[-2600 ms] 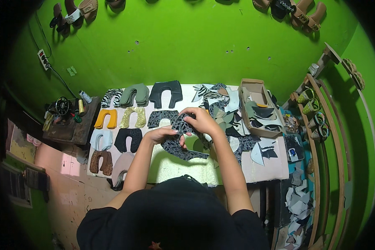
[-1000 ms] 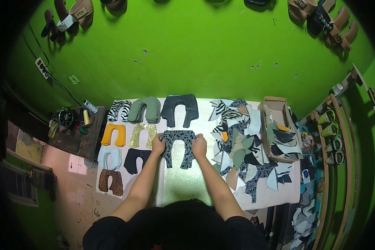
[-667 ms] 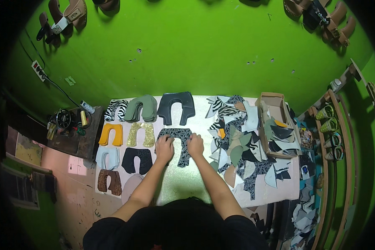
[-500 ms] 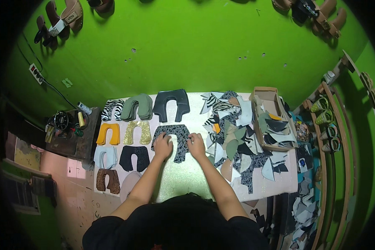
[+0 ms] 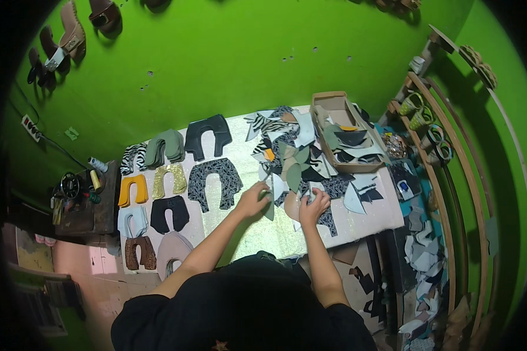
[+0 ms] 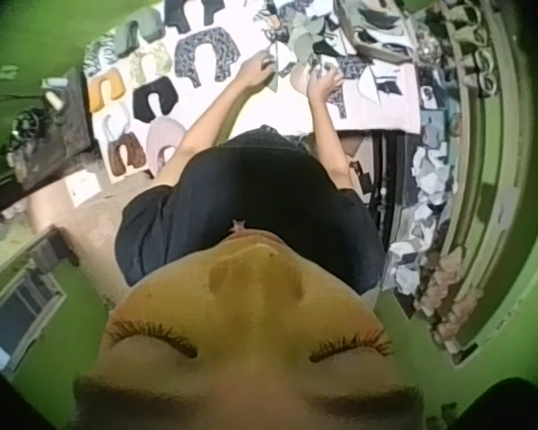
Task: Organizing and sorting various patterned fabric shoe upper components on a work table.
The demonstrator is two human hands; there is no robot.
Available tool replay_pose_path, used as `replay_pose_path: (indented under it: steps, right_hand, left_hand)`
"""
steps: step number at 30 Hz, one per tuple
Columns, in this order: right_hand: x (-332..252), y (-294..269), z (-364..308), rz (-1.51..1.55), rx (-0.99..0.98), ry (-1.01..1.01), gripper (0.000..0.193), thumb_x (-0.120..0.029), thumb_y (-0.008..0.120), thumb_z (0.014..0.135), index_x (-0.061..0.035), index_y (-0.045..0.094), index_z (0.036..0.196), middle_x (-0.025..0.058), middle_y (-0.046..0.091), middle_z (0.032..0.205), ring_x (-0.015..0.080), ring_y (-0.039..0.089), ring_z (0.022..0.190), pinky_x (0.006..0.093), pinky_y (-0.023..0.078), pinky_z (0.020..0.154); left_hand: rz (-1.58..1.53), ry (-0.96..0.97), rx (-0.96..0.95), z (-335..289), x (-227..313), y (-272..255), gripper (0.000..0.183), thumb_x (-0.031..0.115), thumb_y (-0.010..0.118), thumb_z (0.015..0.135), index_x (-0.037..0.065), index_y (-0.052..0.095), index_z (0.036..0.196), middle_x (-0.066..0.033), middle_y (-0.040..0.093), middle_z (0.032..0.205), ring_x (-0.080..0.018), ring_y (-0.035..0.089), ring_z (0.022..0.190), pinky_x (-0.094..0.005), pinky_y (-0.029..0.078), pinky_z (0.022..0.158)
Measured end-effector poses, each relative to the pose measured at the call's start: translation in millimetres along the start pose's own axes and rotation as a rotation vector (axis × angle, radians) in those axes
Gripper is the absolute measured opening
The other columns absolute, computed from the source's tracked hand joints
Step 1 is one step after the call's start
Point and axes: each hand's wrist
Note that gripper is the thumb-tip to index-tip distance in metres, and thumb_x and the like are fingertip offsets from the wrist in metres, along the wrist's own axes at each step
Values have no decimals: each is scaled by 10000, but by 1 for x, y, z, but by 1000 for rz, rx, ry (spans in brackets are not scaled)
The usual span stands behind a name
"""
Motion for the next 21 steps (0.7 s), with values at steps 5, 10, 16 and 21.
replay_pose_path:
  steps: [5,10,16,21]
  right_hand:
    - [35,-14,9,-174,41,311,409,-160,603,692,-74,473,1071,154,443,1091,332,368,1070,455,274,916]
    - [73,-17,22,-58,-109,525,424,-214,615,717,-68,462,1085,127,553,923,299,523,905,379,400,812]
    - [83,-19,31,3,-150,443,240,-175,669,686,-18,613,860,101,609,727,254,585,676,358,462,646]
    - [60,-45,53,234,-236,338,177,-120,641,726,3,608,849,116,625,749,193,590,675,285,452,623]
  left_hand:
    - [73,104,-140,-6,11,35,452,288,602,721,60,527,1104,-210,364,1311,-391,324,1219,-408,308,986]
    - [20,69,-104,-4,22,56,504,275,610,700,67,501,1146,-234,324,1327,-410,263,1247,-425,258,1018]
    - [30,135,30,5,42,73,396,201,589,685,56,524,1048,-197,377,1264,-376,320,1195,-437,284,987]
    - [93,315,25,18,56,81,374,156,558,702,74,520,1065,-158,380,1298,-363,327,1214,-440,282,988]
Point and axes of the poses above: each hand's wrist, its own z-axis towards the middle knuckle, its own y-axis out of the palm, x = y × z
